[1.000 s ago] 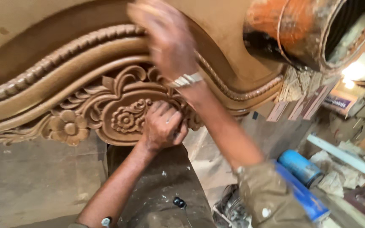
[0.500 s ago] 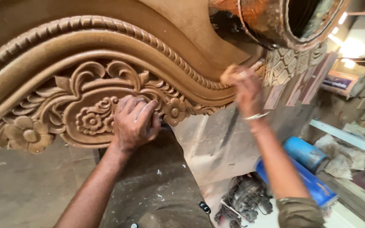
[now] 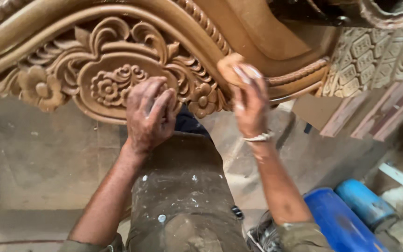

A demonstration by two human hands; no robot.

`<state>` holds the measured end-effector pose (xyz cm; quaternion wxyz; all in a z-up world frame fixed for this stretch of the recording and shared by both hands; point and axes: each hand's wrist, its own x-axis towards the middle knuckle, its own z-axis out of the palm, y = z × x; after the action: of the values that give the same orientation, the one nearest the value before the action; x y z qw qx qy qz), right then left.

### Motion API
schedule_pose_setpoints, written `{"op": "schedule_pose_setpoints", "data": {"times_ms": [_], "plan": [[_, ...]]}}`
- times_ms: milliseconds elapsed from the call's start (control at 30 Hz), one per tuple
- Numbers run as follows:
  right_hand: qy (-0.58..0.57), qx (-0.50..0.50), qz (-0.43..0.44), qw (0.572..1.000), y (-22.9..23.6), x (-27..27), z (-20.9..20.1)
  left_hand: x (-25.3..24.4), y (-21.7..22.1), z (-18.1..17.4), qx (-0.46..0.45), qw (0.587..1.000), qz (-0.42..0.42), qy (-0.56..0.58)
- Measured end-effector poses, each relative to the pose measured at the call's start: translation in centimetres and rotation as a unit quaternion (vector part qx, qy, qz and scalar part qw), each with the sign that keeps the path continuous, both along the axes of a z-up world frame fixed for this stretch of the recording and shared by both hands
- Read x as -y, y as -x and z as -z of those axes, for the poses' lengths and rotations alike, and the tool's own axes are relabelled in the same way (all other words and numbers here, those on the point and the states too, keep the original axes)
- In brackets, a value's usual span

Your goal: The person applies a dark finish to an ornately carved wooden headboard using a cloth. They repeatedly dip the cloth into a can and rub the finish into the carved details and flat surfaces of the headboard.

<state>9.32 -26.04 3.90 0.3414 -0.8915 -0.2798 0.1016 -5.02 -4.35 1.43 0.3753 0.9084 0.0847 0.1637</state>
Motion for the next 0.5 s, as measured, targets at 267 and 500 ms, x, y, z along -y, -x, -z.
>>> {"op": "schedule_pose_setpoints", "data": {"times_ms": [267,500], "plan": [[0.209,0.034,-0.088,0.973,1.5,2.9,-2.8,-1.6,4.6,3.8,-0.054,0.983,-0.151,-0.090],[0.153,0.089,-0.067,0.982,1.9,0.6,0.3,-1.3,4.2,4.6,-0.068,0.967,-0.208,-0.130]]}}
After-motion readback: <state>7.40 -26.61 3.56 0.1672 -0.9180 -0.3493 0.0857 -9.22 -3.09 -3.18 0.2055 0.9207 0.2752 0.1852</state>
